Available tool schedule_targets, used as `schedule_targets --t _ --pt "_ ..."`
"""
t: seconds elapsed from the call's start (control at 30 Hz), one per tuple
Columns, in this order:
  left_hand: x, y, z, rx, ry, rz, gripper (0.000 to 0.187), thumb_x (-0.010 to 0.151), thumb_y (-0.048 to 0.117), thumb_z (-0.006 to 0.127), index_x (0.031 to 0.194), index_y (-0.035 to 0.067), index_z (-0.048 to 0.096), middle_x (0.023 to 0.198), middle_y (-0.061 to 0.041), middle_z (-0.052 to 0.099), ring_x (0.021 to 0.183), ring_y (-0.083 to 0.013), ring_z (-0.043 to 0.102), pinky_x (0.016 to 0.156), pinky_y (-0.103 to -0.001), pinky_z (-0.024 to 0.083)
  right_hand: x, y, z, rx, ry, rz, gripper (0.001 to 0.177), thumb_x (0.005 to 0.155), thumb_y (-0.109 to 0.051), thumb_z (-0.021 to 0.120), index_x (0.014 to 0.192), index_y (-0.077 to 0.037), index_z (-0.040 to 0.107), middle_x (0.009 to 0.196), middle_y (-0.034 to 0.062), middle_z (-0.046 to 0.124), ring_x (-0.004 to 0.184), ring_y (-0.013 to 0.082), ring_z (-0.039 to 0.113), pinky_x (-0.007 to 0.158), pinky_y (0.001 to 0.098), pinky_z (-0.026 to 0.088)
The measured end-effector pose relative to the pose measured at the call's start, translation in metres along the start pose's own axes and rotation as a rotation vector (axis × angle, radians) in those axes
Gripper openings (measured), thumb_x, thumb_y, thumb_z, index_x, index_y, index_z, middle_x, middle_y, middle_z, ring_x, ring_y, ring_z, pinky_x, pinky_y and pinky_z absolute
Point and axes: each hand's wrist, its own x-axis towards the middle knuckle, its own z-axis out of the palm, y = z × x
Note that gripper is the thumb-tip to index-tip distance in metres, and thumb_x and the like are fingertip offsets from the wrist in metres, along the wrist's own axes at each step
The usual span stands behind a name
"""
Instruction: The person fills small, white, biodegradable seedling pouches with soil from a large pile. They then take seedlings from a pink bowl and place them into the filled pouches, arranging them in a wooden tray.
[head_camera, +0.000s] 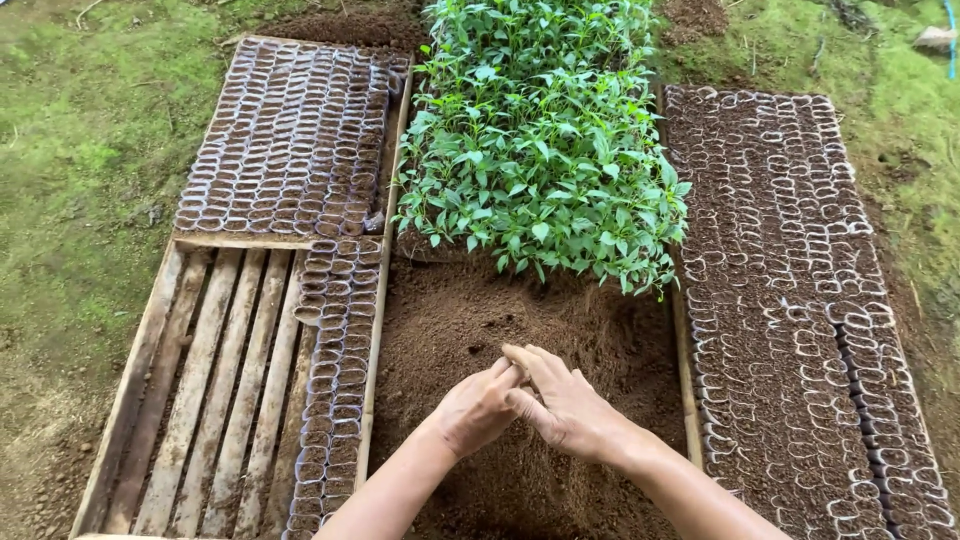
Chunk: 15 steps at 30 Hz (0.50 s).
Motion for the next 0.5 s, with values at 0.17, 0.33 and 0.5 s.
schedule_targets --t 0.17,0.33,0.5 --pt "-0.003 -0.016 0.011 0.411 0.022 0.249 0.013 0.095 -0.014 0.057 0.106 -0.009 0.061 0.103 -0.022 0.062 0.087 -0.0278 0.058 0.061 -0.035 0.063 -0.004 0.006 -0.022 0.426 0.12 0.074 0.078 0.094 -0.06 0.028 0.16 -0.019 0.025 0.167 0.0101 0.03 0.146 0.0275 0.041 0.12 0.0507 0.034" --pt "-0.009 -0.008 -0.001 0.366 0.038 0.252 0.023 0.1 -0.015 0.047 0.109 -0.009 0.067 0.112 -0.022 0.063 0.091 -0.0278 0.059 0.058 -0.03 0.066 -0.01 0.101 -0.012 0.782 0.291 0.384 0.066 0.1 -0.049 0.03 0.154 -0.013 0.044 0.154 0.0162 0.054 0.135 0.0293 0.059 0.114 0.0454 0.05" --pt "-0.01 -0.009 -0.005 0.295 0.081 0.233 0.016 0.097 -0.014 0.055 0.103 -0.007 0.068 0.116 -0.025 0.066 0.094 -0.0305 0.063 0.057 -0.029 0.067 -0.021 0.161 0.037 0.866 0.251 0.776 0.059 0.106 -0.038 0.035 0.147 0.001 0.051 0.143 0.0318 0.062 0.126 0.042 0.066 0.109 0.0465 0.056"
